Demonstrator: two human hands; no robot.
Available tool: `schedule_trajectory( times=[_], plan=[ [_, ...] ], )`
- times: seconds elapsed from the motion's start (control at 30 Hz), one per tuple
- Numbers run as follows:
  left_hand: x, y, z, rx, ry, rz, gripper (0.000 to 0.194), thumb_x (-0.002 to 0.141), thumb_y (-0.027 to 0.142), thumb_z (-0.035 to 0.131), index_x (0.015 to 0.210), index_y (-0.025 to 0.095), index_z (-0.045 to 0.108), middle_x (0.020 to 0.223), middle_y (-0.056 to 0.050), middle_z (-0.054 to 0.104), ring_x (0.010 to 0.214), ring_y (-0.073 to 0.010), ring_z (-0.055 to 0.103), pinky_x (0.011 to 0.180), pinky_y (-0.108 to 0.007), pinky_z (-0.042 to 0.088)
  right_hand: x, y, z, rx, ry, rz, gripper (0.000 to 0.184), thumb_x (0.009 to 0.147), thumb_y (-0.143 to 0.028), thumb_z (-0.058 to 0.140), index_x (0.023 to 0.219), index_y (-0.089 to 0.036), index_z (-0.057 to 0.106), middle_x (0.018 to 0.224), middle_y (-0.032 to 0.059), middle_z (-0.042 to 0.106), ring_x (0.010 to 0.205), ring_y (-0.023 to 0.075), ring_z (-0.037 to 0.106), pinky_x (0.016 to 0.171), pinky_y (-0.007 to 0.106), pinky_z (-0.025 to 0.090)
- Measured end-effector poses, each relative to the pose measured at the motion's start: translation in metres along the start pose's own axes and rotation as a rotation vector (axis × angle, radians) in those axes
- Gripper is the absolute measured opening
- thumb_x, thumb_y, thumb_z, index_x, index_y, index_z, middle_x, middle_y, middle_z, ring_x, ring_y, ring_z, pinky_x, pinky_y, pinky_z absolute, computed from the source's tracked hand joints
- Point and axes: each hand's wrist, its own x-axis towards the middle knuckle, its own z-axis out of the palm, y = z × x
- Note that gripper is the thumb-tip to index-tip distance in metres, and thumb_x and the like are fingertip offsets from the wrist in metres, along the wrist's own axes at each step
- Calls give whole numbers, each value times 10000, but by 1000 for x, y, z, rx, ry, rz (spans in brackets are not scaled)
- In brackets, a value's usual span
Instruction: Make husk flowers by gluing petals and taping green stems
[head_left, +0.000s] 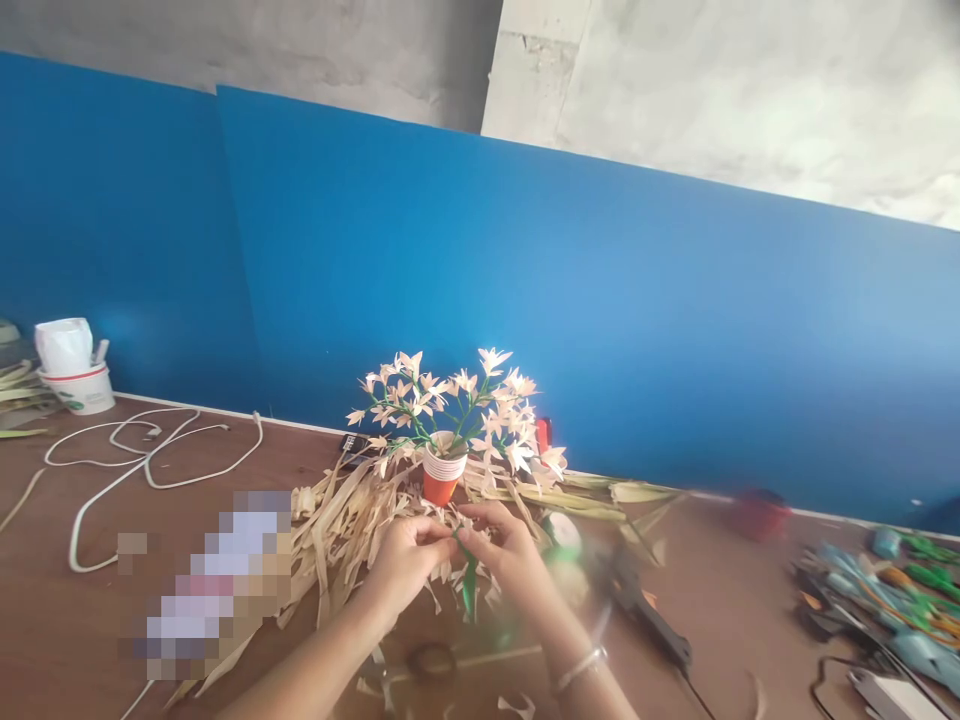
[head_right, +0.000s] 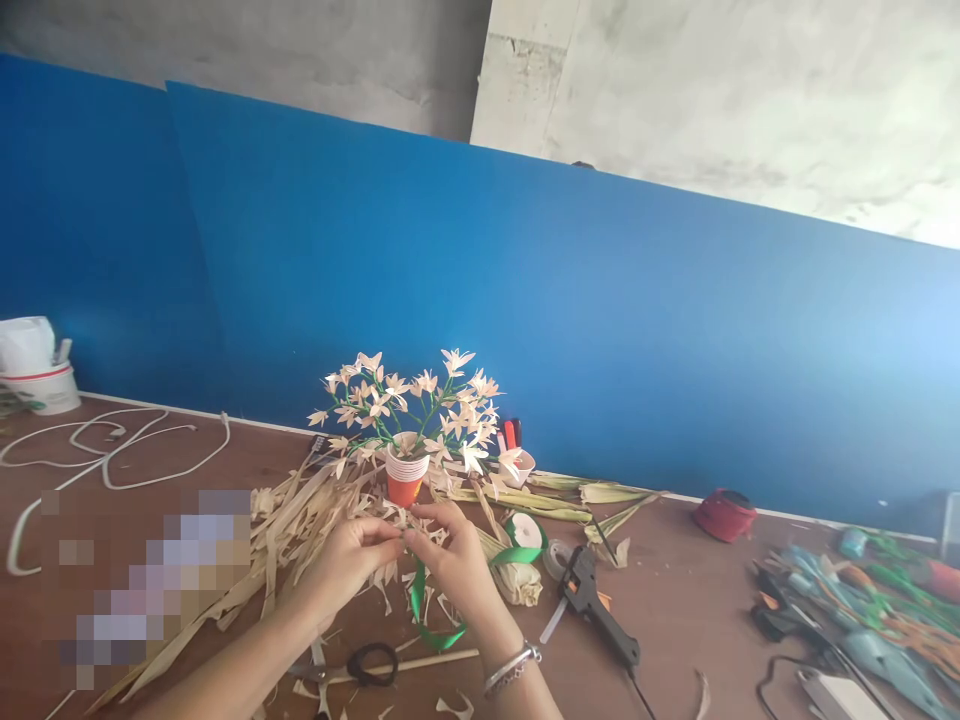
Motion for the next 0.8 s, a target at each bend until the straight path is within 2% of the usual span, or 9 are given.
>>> schedule_trajectory(
  times=[0.07,0.13,0.37,0.5,0.67,0.73,0.8],
  plan=[
    [-1,-1,2,-10,-31,6,124,613,261,655,650,144,669,591,-8,658,568,-139,541,563,-242,379,1,0,4,33,21,-32,167,712,-347,656,755,-186,671,828,43,633,804,196,572,712,297,436],
    [-3,-1,3,-28,-67,7,118,614,252,655,649,140,660,601,-15,664,557,-136,539,559,-246,378,3,2,5,91,18,-4,180,702,-345,661,644,-175,644,704,21,605,712,173,552,669,291,420],
    [-10,11,-2,-121,-209,-99,204,602,254,676,769,138,668,677,-30,698,627,-145,577,625,-258,393,4,-1,-2,215,-20,116,244,651,-379,696,599,-154,617,574,-17,558,553,111,459,561,250,353],
    [-11,15,-2,-100,-190,-117,162,590,217,664,735,146,665,647,-18,684,616,-139,570,605,-251,389,4,-4,-3,242,-48,155,253,641,-378,703,586,-151,606,557,-19,561,538,105,461,551,241,353],
    [-10,10,1,-92,-129,-159,121,561,173,657,678,149,645,541,15,633,487,-102,499,518,-234,362,4,0,-1,77,-56,128,244,683,-386,655,610,-155,622,576,-4,582,562,131,503,569,255,378],
    [-8,6,2,-109,-134,-204,139,561,186,662,692,143,642,540,14,631,464,-96,499,504,-232,365,4,-2,-7,-52,-45,90,240,733,-390,596,750,-161,663,702,25,647,660,163,560,621,265,409],
    [-6,1,2,-139,-183,-242,184,580,230,667,735,135,646,620,-18,669,529,-121,567,520,-235,391,2,-6,-23,-288,-14,99,256,781,-369,527,902,-188,661,835,35,674,755,179,589,663,263,423]
  ],
)
